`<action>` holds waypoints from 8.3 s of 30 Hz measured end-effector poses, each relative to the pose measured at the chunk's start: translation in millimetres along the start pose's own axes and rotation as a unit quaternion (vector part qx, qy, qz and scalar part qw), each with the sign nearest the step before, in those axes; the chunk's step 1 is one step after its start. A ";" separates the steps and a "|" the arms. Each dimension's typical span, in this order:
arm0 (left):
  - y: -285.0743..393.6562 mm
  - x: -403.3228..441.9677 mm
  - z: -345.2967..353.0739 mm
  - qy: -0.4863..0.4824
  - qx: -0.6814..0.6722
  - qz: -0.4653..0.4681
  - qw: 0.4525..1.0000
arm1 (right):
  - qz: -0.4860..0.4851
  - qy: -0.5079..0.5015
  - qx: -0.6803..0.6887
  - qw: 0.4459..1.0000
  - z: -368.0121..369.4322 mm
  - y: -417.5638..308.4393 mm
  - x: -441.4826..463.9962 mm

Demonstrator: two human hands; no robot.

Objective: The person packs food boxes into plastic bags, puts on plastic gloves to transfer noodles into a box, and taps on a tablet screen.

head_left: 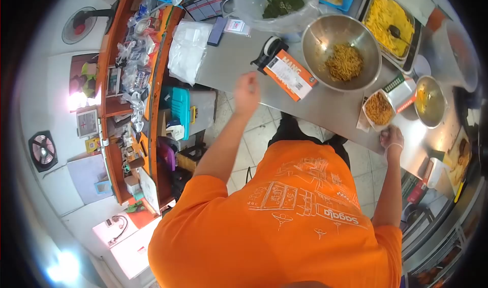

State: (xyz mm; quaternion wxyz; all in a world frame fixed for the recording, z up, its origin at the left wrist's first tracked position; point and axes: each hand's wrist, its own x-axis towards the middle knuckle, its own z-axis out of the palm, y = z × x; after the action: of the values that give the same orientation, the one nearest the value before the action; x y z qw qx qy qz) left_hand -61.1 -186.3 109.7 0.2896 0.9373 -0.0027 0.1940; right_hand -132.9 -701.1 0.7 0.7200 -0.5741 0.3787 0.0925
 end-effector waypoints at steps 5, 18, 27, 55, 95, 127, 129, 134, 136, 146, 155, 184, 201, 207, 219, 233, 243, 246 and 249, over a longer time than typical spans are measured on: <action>-140.4 81.7 -30.0 0.008 -0.083 -0.166 0.983 | -0.033 0.154 -0.014 0.987 -18.2 17.9 -0.6; -279.0 271.2 5.9 0.006 0.005 0.044 0.999 | 0.401 0.129 -0.119 0.899 123.3 203.0 -139.6; -316.9 260.3 11.5 -0.071 0.167 0.059 0.982 | 0.287 0.112 -0.233 0.922 235.3 176.3 -148.5; -333.6 282.2 -2.9 -0.093 0.090 0.147 0.981 | 0.253 0.069 -0.358 0.896 306.5 142.3 -147.2; -334.6 296.0 -31.9 -0.235 0.081 0.141 0.958 | 0.107 -0.040 -0.529 0.841 325.1 164.4 -162.1; -326.6 313.4 -23.6 -0.250 0.042 0.079 0.964 | 0.059 -0.192 -0.755 0.624 369.8 159.5 -169.0; -326.0 309.9 -24.9 -0.254 0.044 0.066 0.964 | -0.016 -0.149 -0.702 0.696 335.6 189.1 -159.5; -350.2 295.0 -7.9 -0.142 0.058 0.247 0.957 | 0.248 0.054 -0.364 0.896 389.2 132.9 -160.1; -351.3 293.6 -5.5 -0.148 0.068 0.238 0.957 | 0.232 0.036 -0.377 0.896 389.4 128.1 -160.2; -347.9 299.4 3.4 -0.188 0.054 0.075 0.978 | 0.150 -0.096 -0.572 0.801 349.4 145.8 -149.4; -341.7 298.4 -3.6 -0.161 0.032 0.084 0.983 | 0.133 -0.124 -0.630 0.755 377.7 122.9 -160.3; -341.6 290.6 -3.9 -0.113 0.027 0.105 0.988 | -0.076 -0.045 -0.799 0.595 443.0 89.7 -168.5; -335.8 292.2 -6.6 -0.139 0.007 0.061 0.988 | 0.156 -0.121 -0.821 0.535 478.0 57.5 -155.3; -335.3 292.6 -5.3 -0.138 0.006 0.051 0.989 | 0.168 -0.127 -0.826 0.524 483.1 51.6 -155.0; -340.9 296.2 1.5 -0.136 -0.006 0.061 0.989 | 0.150 -0.119 -0.831 0.522 501.1 34.0 -165.8; -332.0 294.7 -8.2 -0.094 -0.025 0.125 0.987 | 0.165 -0.136 -0.843 0.493 504.8 28.4 -166.3; -354.0 289.9 10.6 -0.108 0.057 0.121 0.985 | 0.160 -0.138 -0.852 0.480 500.9 32.0 -165.1; -350.9 289.8 10.5 -0.055 0.037 0.142 0.988 | 0.161 -0.139 -0.850 0.481 501.9 29.9 -165.9; -336.8 294.3 -3.8 -0.132 0.008 0.065 0.989 | 0.156 -0.135 -0.850 0.485 499.7 32.6 -165.1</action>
State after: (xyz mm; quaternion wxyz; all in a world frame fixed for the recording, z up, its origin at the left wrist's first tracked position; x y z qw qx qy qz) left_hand 249.2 127.6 37.6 0.2664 0.9546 -0.1005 0.0873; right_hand -46.9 -192.5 110.6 -0.1016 -0.8189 0.0971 0.5565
